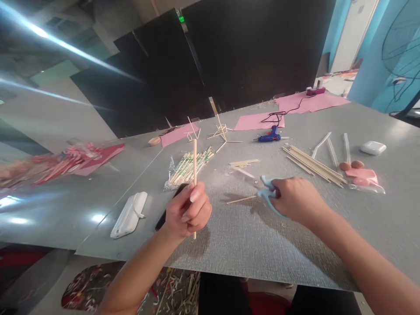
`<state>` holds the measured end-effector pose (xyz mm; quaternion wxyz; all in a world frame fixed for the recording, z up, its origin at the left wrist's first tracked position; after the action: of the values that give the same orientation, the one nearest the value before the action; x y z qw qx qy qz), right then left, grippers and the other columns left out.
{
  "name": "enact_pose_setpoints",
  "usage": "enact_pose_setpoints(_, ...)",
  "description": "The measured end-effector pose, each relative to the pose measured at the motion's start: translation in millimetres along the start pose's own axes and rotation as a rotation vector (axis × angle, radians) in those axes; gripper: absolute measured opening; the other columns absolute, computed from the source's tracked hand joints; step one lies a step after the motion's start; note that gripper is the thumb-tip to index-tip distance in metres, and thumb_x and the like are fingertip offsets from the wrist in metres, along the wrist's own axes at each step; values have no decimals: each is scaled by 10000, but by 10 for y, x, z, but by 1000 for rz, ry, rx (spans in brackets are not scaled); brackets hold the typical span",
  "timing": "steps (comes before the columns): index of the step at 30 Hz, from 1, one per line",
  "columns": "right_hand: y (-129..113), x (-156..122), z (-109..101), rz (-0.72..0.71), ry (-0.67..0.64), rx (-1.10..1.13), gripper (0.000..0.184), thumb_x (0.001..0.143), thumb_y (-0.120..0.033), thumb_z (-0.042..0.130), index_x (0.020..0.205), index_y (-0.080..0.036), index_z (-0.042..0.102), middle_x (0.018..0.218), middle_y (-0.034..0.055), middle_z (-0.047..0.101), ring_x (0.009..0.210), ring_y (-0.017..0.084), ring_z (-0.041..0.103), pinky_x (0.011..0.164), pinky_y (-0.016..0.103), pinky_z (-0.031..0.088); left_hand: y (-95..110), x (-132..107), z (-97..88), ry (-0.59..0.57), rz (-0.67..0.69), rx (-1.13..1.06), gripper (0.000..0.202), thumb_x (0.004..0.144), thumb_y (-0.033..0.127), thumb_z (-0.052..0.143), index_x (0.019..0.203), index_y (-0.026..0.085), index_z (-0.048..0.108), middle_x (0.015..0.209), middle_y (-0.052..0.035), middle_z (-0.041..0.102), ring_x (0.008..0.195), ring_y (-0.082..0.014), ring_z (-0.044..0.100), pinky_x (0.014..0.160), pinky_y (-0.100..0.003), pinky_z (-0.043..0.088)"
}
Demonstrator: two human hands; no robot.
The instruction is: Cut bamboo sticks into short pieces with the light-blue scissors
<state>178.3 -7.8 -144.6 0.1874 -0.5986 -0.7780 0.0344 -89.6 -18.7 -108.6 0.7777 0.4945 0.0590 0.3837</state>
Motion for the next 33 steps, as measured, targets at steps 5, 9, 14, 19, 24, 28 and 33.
enact_pose_setpoints(5,-172,-90,144,-113,-129,-67,251,910,-356,604,691,-237,572,600,19,617,473,158,431,521,310,194,34,31,66,-64,71,97,337,1145,428,404,888,257,539,415,111,257,293,-104,115,245,-169,215)
enact_pose_setpoints(9,-223,-185,153,-188,-165,-9,152,876,-277,632,737,-232,591,622,4,631,490,163,487,520,306,203,16,49,69,-4,122,262,296,1159,406,380,1014,252,587,450,117,274,309,-103,142,264,-192,215)
enact_pose_setpoints(14,-321,-236,71,-240,-238,133,111,864,-195,682,775,-215,617,719,-5,659,555,139,550,555,286,294,-13,29,159,187,156,768,219,1137,366,518,1110,202,662,571,90,394,449,-85,333,424,-219,309)
enact_pose_setpoints(19,-468,-251,95,-264,-311,171,76,901,-177,693,831,-199,675,826,27,688,642,151,596,598,298,361,-88,4,270,148,159,1362,184,1107,219,524,994,171,662,671,58,535,546,-78,448,527,-236,368)
enact_pose_setpoints(24,-537,-243,-29,-370,-259,481,54,983,-269,679,973,-226,711,929,51,729,887,224,671,755,333,501,-226,13,215,77,409,1775,153,1089,133,503,1041,167,645,844,6,744,713,-125,681,612,-271,448)
enact_pose_setpoints(28,-488,-193,-141,-177,-348,801,379,1058,-525,620,845,-212,642,812,24,663,754,176,606,680,315,476,-287,17,198,26,437,1818,162,1107,157,486,1040,164,633,817,10,729,678,-131,691,564,-278,441)
enact_pose_setpoints(33,-521,-228,-30,0,-526,1055,703,1123,-687,347,600,-224,420,566,-30,415,559,122,397,584,311,369,-359,0,245,-120,446,1813,214,1137,176,449,1057,136,643,785,0,707,648,-145,686,554,-288,476)
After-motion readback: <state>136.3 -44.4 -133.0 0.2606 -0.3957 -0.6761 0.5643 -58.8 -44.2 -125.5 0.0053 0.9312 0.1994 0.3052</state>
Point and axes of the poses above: each hand's wrist, its own x-axis towards the middle knuckle, its own z-axis out of the palm, y = z × x, the point moved 3 cm from there along x, towards the middle knuckle
